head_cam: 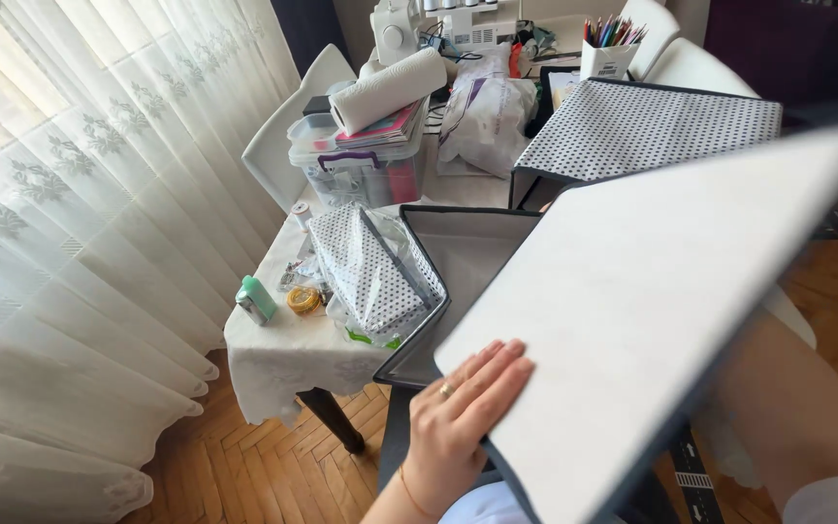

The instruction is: Assembling foldable fabric storage boxes and inserting their base plates.

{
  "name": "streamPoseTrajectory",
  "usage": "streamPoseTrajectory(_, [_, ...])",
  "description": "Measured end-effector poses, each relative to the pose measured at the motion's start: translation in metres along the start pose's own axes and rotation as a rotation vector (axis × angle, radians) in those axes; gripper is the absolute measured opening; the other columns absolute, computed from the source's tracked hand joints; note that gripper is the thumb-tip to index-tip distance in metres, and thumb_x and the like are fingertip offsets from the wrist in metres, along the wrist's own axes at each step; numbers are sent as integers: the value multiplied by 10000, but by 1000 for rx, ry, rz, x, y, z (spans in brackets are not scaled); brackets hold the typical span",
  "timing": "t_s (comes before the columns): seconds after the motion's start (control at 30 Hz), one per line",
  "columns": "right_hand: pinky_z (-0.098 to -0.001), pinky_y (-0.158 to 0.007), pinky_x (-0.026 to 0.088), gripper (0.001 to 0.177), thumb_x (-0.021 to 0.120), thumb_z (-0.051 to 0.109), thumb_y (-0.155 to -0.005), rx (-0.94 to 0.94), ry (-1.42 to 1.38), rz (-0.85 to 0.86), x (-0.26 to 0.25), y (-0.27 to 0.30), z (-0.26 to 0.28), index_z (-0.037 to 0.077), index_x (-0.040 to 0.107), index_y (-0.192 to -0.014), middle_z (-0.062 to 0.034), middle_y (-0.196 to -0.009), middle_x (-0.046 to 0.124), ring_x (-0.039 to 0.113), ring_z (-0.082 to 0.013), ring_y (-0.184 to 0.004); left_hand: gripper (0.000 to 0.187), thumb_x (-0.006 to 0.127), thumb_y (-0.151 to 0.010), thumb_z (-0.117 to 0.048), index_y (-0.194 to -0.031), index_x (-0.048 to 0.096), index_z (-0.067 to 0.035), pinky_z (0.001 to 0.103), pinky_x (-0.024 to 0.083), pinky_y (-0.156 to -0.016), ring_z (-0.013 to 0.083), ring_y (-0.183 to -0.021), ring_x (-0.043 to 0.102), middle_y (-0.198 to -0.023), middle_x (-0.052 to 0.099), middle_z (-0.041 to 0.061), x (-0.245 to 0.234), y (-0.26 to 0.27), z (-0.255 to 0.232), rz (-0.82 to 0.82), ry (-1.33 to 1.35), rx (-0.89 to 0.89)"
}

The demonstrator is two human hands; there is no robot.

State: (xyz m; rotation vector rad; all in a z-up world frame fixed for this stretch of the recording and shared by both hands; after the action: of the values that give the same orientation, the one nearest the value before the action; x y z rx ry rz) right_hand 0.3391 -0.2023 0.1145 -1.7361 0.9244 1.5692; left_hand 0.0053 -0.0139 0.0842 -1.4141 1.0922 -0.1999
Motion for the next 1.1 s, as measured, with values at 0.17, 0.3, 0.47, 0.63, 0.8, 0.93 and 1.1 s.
streamPoseTrajectory(0.17, [-429,-891,571,469,622,502,-900,-1,-51,100,-1,-2,-9,182,706,-1233,-100,-1108,758,730,-277,-1016,584,494,-822,149,-1355,652,-28,406,547,-1099,285,-1303,670,-1368,688,135,-9,19,7,-41,94,-120])
streamPoseTrajectory(0.3, [-439,-877,567,455,622,524,-904,-45,-100,99,-21,18,5,203,747,-1200,-91,-1042,775,730,-280,-967,612,506,-767,112,-1331,670,-63,383,547,-1048,260,-1286,693,-1367,699,109,-22,32,27,37,84,-194])
streamPoseTrajectory(0.47, [-444,-844,572,385,675,480,-909,-69,-90,105,-22,16,3,164,782,-1101,-98,-912,790,741,-273,-872,500,552,-908,18,-1349,691,-171,425,491,-1050,254,-1283,677,-1383,705,47,-18,42,30,176,-212,-98])
streamPoseTrajectory(0.63, [-407,-835,597,436,682,346,-840,-192,-274,203,3,5,-28,205,716,-1252,-63,-1044,818,776,-230,-918,477,570,-940,-87,-1404,642,-169,430,528,-1044,289,-1278,652,-1439,640,62,-14,47,25,222,-311,-100])
streamPoseTrajectory(0.8, [-404,-962,491,438,532,371,-1001,52,-463,227,32,21,-43,276,601,-1423,-60,-1331,652,649,-224,-1151,459,560,-950,-102,-1404,624,-127,408,533,-1038,289,-1259,662,-1414,653,99,-18,43,27,247,-357,-93])
streamPoseTrajectory(0.93, [-398,-929,595,511,499,250,-968,186,-89,239,74,23,-67,364,581,-1459,-43,-1176,777,754,-235,-1079,489,595,-957,-155,-1445,561,-153,406,533,-998,299,-1228,663,-1416,626,145,-7,41,28,326,-447,-39])
streamPoseTrajectory(1.1, [-407,-808,620,539,695,288,-811,341,-487,52,62,80,-35,112,659,-1319,-112,-1140,763,739,-257,-1002,670,583,-896,-119,-1544,435,-198,376,576,-890,359,-1214,644,-1410,565,256,6,37,31,492,-516,34])
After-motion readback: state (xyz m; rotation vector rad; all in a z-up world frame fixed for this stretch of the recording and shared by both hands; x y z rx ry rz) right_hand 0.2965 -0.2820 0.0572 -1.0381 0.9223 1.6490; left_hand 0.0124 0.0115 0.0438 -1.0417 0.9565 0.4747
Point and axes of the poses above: each hand's wrist, its own y-axis away from the middle knuckle, its own x-axis out of the palm, z = x × y, the point moved 2 cm from there along -y, towards the middle knuckle
